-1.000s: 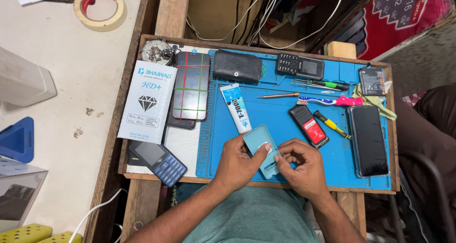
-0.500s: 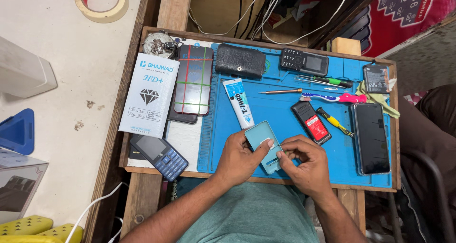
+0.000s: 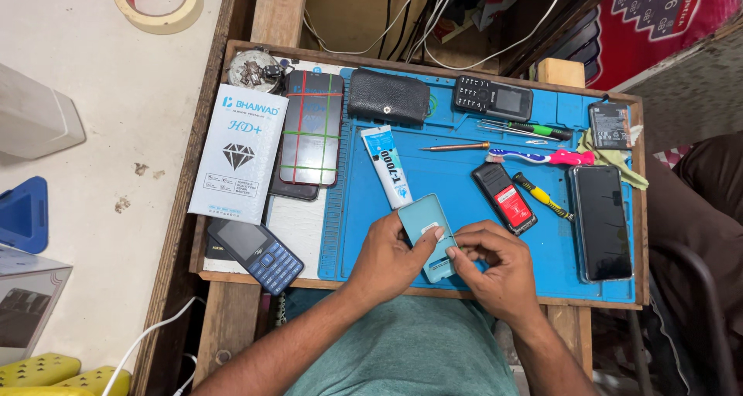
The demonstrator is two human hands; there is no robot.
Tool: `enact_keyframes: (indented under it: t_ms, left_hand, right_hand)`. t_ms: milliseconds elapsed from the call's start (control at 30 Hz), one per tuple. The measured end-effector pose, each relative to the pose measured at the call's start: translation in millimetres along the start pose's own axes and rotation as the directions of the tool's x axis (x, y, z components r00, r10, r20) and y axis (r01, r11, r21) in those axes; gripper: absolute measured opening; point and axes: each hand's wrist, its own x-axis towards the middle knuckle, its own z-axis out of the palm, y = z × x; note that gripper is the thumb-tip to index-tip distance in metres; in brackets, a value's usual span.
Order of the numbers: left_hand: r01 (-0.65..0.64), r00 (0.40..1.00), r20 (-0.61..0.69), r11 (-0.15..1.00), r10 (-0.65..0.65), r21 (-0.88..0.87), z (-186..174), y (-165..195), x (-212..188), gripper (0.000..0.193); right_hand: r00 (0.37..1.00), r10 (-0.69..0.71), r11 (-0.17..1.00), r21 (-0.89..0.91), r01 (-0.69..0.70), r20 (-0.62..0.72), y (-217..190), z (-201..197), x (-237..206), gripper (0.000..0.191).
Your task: The person applies adhesive to a light blue phone back cover and secures it with a rubber band. They then remove the rubber band and inspect the cover before placing it on the workbench.
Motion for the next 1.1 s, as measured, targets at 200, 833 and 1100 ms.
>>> enact_keyframes:
  t_ms: [200,833,1100]
  left_hand:
    - [-0.005,1.000,0.006,1.000,0.005,0.003,3.4,15.1,-7.4,0.047]
    - [-0.099,0.972,0.222,0.989,0.072,0.110,-13.9,30.0,-3.7,0.098]
    - [-0.157,0.963,0.225,0.987,0.146,0.034,-15.2,14.9,-1.5,0.088]
  right_hand:
    - [0.999,-0.021,1.000,0.022,0.022,-0.039,-0.2,-5.4,-2.2,0.013]
    - [1.000,0.020,0.999,0.044,-0.019,-0.019,7.0,-5.3,-2.5,0.017]
    - [1.000,-0.004,0.993,0.121,0.007,-0.021,18.5,-3.0,-0.2,0.021]
